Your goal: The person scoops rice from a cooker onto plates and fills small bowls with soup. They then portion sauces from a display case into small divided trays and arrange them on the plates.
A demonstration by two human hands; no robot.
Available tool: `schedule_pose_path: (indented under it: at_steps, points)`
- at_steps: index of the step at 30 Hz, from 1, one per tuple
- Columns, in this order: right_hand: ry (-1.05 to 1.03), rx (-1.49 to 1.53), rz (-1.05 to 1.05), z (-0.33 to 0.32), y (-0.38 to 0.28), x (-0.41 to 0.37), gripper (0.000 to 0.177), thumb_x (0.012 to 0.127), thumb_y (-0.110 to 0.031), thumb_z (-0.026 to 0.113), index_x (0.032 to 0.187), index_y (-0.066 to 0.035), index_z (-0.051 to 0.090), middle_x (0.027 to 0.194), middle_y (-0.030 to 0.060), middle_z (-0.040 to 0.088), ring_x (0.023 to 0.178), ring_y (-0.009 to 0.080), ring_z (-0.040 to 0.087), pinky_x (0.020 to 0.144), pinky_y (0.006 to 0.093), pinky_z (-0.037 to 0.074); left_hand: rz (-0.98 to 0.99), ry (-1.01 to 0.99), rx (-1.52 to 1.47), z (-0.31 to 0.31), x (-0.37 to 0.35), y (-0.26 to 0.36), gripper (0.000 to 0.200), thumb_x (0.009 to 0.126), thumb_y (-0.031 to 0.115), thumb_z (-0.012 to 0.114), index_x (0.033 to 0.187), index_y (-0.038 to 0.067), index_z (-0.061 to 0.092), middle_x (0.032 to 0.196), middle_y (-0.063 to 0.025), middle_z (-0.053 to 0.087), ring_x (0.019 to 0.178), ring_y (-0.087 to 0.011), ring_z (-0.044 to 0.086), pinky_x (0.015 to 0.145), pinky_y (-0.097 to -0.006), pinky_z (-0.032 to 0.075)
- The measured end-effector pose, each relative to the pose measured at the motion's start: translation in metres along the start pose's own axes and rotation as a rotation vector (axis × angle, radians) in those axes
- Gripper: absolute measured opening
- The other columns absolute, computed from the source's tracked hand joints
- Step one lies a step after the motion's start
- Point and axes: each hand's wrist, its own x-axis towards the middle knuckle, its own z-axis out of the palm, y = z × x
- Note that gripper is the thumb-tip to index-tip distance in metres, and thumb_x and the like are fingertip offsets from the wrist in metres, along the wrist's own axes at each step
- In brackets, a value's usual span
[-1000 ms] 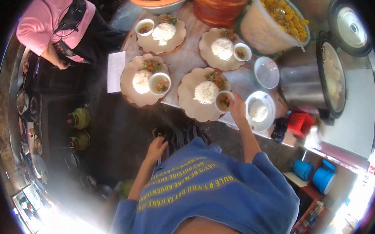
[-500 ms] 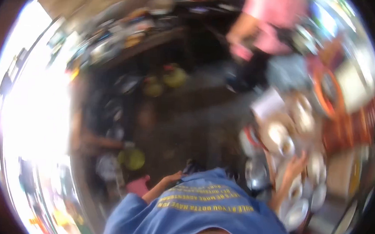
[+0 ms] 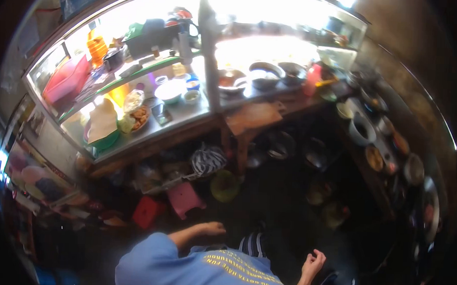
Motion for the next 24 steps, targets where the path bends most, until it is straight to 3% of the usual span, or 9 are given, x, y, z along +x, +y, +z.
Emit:
schedule_pose_path:
  at_steps: [2,6,8,10,11,12,14,19,24]
  points:
    - [-0.106,-0.03,-0.033,0.023,-0.017,0.056,0.022,0.081,0.002,0.058,0.102,0.0,0.06,0.111,0.0123,0.05,0.069,0.0174,0.057,0.059,0.0274,0.047,0.131,0.137,-0.125,-0.079,-0.009,0.029,0.04,0.092,0.036,0.051,0.115,0.006,0.06,0.115,-0.0171,0.06,0.109,-0.0297,0.057,0.092,-0.0383,0.045]
    - [-0.257,-0.013,-0.17,0.08,-0.081,0.18,0.017,0.08,0.003,0.057,0.097,0.002,0.059,0.104,0.0147,0.054,0.073,0.0218,0.059,0.063,0.0317,0.049,0.4,0.981,-0.184,-0.245,-0.058,0.112,0.022,0.09,0.019,0.059,0.103,0.002,0.063,0.093,-0.0109,0.064,0.089,-0.0213,0.062,0.08,-0.0331,0.05]
    - [-0.287,-0.021,-0.532,0.112,-0.121,0.237,0.015,0.079,0.003,0.059,0.094,0.001,0.061,0.098,0.0144,0.057,0.076,0.023,0.061,0.066,0.0316,0.05,0.446,1.359,-0.179,-0.33,-0.092,0.135,0.012,0.086,0.006,0.059,0.095,-0.001,0.063,0.092,-0.0114,0.065,0.083,-0.0176,0.062,0.072,-0.0304,0.051]
    - [-0.397,0.054,-0.534,0.142,-0.187,0.29,0.013,0.08,0.003,0.058,0.092,0.002,0.06,0.095,0.0147,0.057,0.079,0.0247,0.06,0.069,0.0326,0.05,0.478,1.755,0.074,-0.414,-0.136,0.142,0.016,0.091,0.013,0.053,0.094,0.0,0.064,0.087,-0.0116,0.066,0.08,-0.0185,0.062,0.067,-0.0322,0.05]
    - [-0.416,0.058,-0.669,0.165,-0.209,0.317,0.012,0.08,0.003,0.058,0.092,0.002,0.06,0.096,0.0144,0.057,0.079,0.0246,0.061,0.069,0.0323,0.05,0.276,1.992,0.114,-0.452,-0.161,0.157,0.02,0.092,0.017,0.052,0.094,0.001,0.065,0.086,-0.0116,0.067,0.081,-0.0195,0.063,0.069,-0.0334,0.049]
    - [-0.432,0.056,-0.804,0.184,-0.231,0.342,0.012,0.081,0.003,0.057,0.093,0.002,0.061,0.097,0.0141,0.057,0.079,0.0245,0.061,0.069,0.0321,0.05,0.273,2.012,-0.14,-0.48,-0.192,0.187,0.022,0.092,0.02,0.053,0.095,0.002,0.065,0.086,-0.0111,0.067,0.081,-0.0203,0.063,0.069,-0.0342,0.049]
    - [-0.525,0.057,-0.917,0.202,-0.298,0.361,0.015,0.082,0.002,0.056,0.096,0.001,0.061,0.106,0.0141,0.057,0.085,0.0262,0.061,0.073,0.0339,0.051,0.302,2.274,0.115,-0.549,-0.228,0.198,0.023,0.086,0.021,0.06,0.098,0.002,0.065,0.086,-0.0125,0.068,0.083,-0.0209,0.065,0.073,-0.0334,0.05]
    - [-0.727,0.175,-0.948,0.247,-0.381,0.366,0.014,0.084,0.001,0.057,0.097,0.0,0.062,0.105,0.0141,0.058,0.077,0.0257,0.063,0.07,0.0344,0.052,-0.258,2.226,0.271,-0.696,-0.249,0.181,0.058,0.075,0.041,0.073,0.11,-0.002,0.059,0.11,-0.0203,0.062,0.101,-0.0301,0.061,0.088,-0.0389,0.047]
    - [-0.752,0.2,-0.877,0.282,-0.337,0.358,0.014,0.081,0.001,0.058,0.094,0.0,0.062,0.095,0.0139,0.059,0.073,0.0249,0.062,0.066,0.0323,0.051,-0.632,1.96,0.376,-0.742,-0.249,0.18,0.099,0.064,0.056,0.077,0.128,-0.01,0.042,0.127,-0.0259,0.051,0.124,-0.0352,0.045,0.101,-0.0421,0.038]
